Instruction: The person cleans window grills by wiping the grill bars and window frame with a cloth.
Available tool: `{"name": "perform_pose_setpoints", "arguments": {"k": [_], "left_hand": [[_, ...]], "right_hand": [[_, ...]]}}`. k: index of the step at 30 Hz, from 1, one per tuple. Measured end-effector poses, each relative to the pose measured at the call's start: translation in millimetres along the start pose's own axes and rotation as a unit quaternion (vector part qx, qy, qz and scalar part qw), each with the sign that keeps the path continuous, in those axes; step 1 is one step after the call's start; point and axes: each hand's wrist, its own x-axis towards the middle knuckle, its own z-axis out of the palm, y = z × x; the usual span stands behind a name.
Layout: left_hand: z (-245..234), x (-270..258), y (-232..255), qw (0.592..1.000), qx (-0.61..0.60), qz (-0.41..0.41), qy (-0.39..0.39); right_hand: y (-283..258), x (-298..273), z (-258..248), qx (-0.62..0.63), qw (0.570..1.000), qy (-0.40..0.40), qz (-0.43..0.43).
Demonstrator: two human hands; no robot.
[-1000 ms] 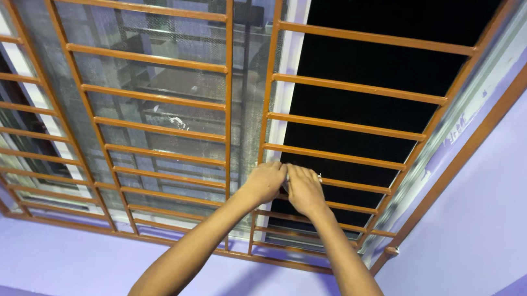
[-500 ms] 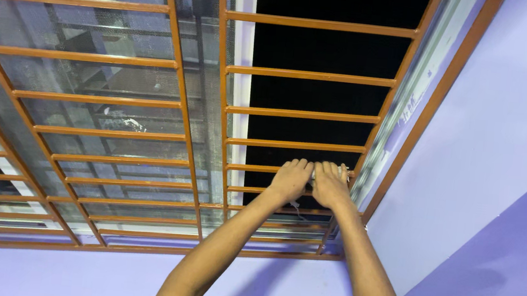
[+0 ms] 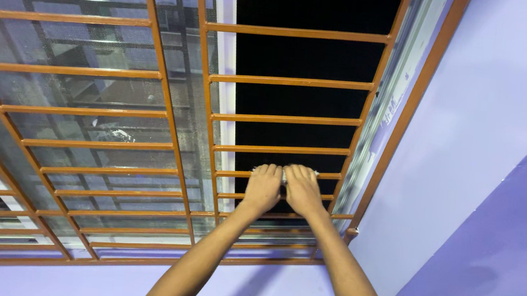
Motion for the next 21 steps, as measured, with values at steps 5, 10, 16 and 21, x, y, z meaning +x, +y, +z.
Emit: {"name": "perform_pose_setpoints", "arguments": {"k": [5,10,16,21], "left_hand": [[35,23,45,0.999,-0.034,0.019,0.002],[42,23,60,0.999,-0.027,0.027,0.027],[13,-14,14,0.995,-0.026,0.043,0.082],[-17,-79,-36,0.991,0.015,0.093,0.090]], "right_hand": [[42,-24,-20,-0.084,0.995,0.053,0.029],[48,-36,-12,-0.080,0.991,0.080,0.067],[-2,-28,31,-0.099,0.988,0.084,0.089],[-59,-39,78,0.022,0.993,0.109,0.049]]}}
